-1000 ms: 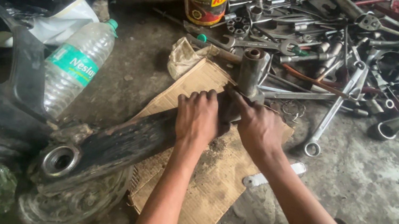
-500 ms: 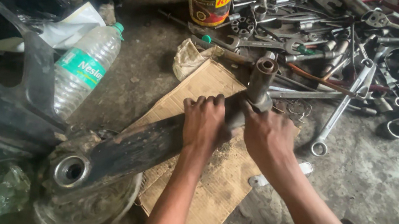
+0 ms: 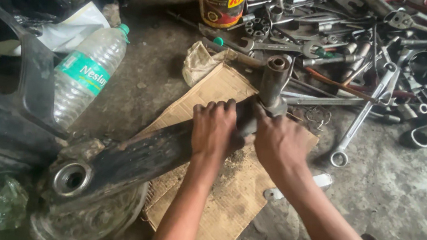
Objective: The person cleans and scrapes dirt from a metal vehicle swingarm using a small metal scraper while another person holds the part.
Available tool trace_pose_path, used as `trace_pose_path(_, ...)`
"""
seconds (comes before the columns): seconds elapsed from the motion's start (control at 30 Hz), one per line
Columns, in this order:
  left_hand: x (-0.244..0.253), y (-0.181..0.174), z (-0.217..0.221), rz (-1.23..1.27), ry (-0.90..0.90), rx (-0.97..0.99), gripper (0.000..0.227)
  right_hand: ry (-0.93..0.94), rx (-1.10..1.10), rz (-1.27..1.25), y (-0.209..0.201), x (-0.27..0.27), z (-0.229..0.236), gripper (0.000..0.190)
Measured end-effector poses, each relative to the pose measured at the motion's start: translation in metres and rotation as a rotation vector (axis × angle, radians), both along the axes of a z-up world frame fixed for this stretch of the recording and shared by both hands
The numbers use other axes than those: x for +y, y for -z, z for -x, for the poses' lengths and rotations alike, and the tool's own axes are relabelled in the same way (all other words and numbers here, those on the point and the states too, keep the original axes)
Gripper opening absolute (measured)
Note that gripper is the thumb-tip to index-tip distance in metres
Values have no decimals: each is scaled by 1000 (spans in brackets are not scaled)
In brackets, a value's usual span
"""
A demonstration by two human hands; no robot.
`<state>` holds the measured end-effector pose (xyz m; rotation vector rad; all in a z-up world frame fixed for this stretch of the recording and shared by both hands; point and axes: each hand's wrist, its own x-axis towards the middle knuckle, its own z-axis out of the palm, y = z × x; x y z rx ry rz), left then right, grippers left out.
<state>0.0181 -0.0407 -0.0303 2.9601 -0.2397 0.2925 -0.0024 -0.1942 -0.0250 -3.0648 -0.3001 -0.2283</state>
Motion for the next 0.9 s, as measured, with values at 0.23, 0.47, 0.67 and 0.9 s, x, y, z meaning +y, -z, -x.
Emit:
trace_pose_path(0.23,-3,6,-3,-48,-32,66,58,-22,-12,27,-4,-6,7,57)
trace_pose_path(0.47,-5,0,0,-48,-19,-170,46,16,-43,-10,-18,6,5,65)
trace_pose_path(0.67,-6,-25,2,16,-58,109,75,346,428,59,-73,-62,-5,28)
trace_pose_path(0.9,0,-25,-6,42,-37,73,75,409,114,-585,-61,-84,-38,21)
